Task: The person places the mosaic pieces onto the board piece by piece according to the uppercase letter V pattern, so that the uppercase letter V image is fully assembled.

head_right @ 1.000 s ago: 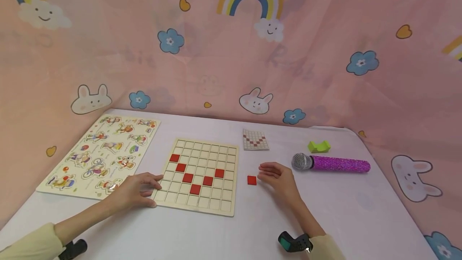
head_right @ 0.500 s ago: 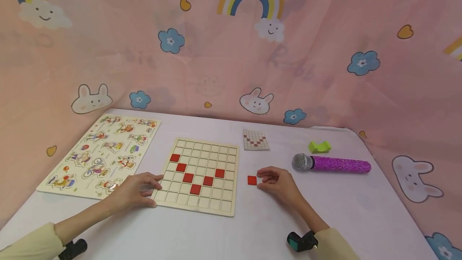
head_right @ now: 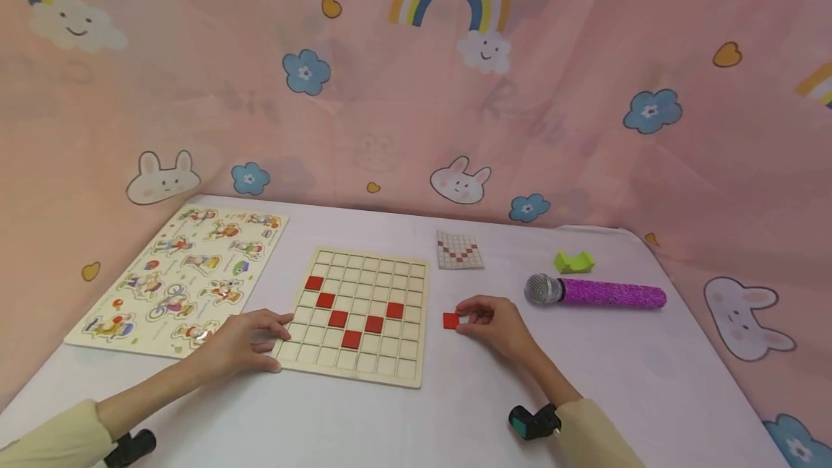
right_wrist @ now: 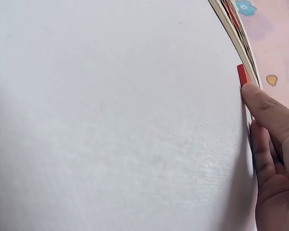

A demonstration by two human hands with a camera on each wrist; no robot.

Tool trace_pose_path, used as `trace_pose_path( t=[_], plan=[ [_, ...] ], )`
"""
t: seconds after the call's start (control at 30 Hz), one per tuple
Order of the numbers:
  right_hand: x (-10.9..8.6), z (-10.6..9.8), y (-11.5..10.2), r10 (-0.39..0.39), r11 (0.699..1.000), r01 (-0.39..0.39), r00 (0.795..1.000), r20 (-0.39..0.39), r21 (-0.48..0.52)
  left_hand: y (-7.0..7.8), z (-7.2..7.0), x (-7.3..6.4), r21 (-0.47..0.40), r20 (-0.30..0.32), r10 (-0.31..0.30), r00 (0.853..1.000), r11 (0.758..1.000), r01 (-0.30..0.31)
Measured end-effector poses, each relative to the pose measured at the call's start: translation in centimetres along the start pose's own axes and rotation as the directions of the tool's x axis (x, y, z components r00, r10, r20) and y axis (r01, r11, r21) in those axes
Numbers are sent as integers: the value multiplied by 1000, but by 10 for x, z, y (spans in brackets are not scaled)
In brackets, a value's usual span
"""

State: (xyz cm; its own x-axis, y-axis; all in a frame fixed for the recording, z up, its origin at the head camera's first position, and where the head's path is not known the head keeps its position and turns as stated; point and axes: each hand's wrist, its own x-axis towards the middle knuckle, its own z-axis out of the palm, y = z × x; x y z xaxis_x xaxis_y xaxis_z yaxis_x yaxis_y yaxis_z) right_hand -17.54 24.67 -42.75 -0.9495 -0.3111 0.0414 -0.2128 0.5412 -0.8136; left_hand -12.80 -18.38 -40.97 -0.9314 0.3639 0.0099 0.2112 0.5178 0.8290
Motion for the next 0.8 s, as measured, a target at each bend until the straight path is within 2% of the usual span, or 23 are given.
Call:
trace_pose_path(
  t=[0.2, 0.8],
  plan=[
    [0, -5, 3, 46, 997, -44, 999, -26, 61, 1, 0, 1, 6, 2, 3, 1000, 1000, -3],
    [6, -7, 0, 187, 979, -173, 973, -138, 110, 3, 0, 0, -3, 2, -14, 1000, 1000, 14]
  ],
)
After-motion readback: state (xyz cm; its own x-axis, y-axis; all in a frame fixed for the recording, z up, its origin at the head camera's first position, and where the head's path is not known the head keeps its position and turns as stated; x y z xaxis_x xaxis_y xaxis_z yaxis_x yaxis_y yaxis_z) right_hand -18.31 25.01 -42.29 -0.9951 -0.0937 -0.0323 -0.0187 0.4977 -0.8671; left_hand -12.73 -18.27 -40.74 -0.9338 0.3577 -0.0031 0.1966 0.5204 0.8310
